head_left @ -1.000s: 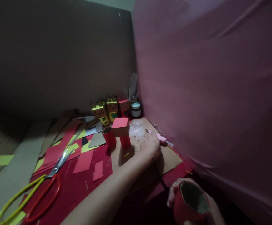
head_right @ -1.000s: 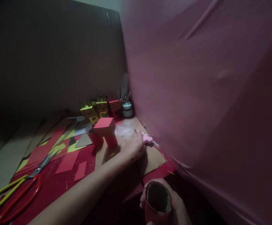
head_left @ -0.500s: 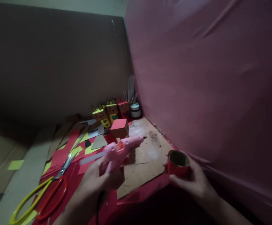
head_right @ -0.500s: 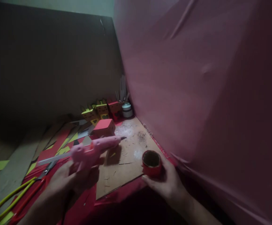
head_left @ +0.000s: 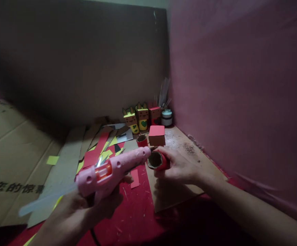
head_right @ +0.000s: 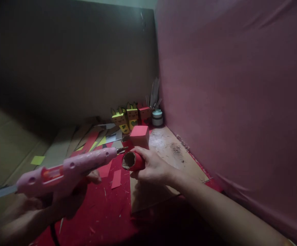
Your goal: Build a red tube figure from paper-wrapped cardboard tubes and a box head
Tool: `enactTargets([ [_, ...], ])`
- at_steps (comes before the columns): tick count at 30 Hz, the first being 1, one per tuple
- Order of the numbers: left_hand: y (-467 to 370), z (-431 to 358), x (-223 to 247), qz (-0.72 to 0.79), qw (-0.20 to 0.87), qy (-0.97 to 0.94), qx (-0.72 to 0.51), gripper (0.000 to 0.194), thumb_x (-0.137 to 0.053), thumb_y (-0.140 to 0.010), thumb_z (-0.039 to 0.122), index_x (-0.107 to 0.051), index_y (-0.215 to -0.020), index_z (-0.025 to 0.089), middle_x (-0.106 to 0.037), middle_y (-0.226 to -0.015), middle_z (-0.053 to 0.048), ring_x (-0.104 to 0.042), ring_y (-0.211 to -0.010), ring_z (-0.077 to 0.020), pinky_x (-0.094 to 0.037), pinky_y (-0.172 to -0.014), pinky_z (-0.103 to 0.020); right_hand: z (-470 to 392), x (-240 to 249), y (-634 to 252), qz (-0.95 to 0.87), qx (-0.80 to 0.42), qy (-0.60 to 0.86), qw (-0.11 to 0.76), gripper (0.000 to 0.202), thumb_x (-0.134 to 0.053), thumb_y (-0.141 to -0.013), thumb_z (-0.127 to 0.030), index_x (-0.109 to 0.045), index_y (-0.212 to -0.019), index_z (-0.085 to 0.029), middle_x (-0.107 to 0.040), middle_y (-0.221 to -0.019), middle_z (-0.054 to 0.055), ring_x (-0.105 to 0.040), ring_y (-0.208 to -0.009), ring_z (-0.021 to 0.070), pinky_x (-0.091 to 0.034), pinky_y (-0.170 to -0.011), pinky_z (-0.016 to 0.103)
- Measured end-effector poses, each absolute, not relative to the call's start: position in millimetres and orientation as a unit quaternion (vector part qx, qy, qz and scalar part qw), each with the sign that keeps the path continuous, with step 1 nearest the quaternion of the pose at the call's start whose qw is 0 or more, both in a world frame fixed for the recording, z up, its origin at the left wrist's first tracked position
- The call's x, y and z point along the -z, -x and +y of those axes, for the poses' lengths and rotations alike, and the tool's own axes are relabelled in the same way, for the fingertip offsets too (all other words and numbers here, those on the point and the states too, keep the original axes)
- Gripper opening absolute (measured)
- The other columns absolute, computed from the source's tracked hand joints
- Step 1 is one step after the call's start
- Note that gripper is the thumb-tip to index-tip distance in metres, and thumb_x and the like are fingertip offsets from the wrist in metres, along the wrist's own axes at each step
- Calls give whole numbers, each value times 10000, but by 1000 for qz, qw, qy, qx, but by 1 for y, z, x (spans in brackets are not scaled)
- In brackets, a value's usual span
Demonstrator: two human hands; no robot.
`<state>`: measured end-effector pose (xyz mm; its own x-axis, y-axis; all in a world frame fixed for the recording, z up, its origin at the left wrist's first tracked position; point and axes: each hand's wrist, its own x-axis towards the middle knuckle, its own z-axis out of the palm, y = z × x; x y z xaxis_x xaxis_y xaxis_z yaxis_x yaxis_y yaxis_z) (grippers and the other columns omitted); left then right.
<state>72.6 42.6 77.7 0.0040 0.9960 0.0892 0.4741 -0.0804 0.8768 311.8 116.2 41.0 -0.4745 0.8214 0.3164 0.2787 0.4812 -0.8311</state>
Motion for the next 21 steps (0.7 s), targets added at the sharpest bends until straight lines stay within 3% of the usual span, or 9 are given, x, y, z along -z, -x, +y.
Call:
enactTargets([
  [3, -72, 51, -73, 595, 366, -591, -403, 294, -733, -646, 550, -768, -812, 310, -633, -577, -10, -502, -479, -151, -433, -445, -239, 127, -43, -302, -772, -404, 351, 342, 337, -650, -624, -59, -581, -922, -201, -597, -848, -28, -549, -786, 151, -465, -697, 271],
  [8, -84, 65, -70, 560, 380, -610, -412, 386, -675, -718, 429, -735, -1088, 336, -646, -682, 8, -383, -369, -71, -336, -371, -214, 136, -28, -293, -748, -445, 333, 362, 329, -688, -648, -92, -595, -944, -200, -624, -906, -6, -585, -851, 173, -489, -757, 294],
  [12, -84, 71, -61, 563, 387, -603, -411, 351, -675, -746, 394, -750, -1075, 298, -654, -645, -6, -372, -365, -81, -348, -370, -230, 139, -7, -292, -724, -467, 324, 390, 376, -711, -671, -135, -587, -1018, -208, -624, -930, -1, -588, -851, 173, -491, -779, 312],
  [17, -78, 78, -46, 560, 377, -627, -388, 440, -672, -717, 342, -742, -1151, 335, -739, -769, -62, -612, -567, -204, -376, -353, -227, 138, 2, -296, -728, -448, 336, 395, 351, -692, -660, -107, -589, -976, -220, -624, -898, -8, -584, -797, 165, -495, -734, 305],
  [21, -78, 76, -38, 530, 390, -643, -391, 450, -679, -717, 369, -745, -1161, 331, -769, -854, -70, -656, -639, -250, -386, -339, -239, 137, 1, -298, -739, -435, 330, 393, 369, -672, -664, -102, -588, -1004, -217, -626, -889, -7, -584, -780, 160, -496, -707, 290],
])
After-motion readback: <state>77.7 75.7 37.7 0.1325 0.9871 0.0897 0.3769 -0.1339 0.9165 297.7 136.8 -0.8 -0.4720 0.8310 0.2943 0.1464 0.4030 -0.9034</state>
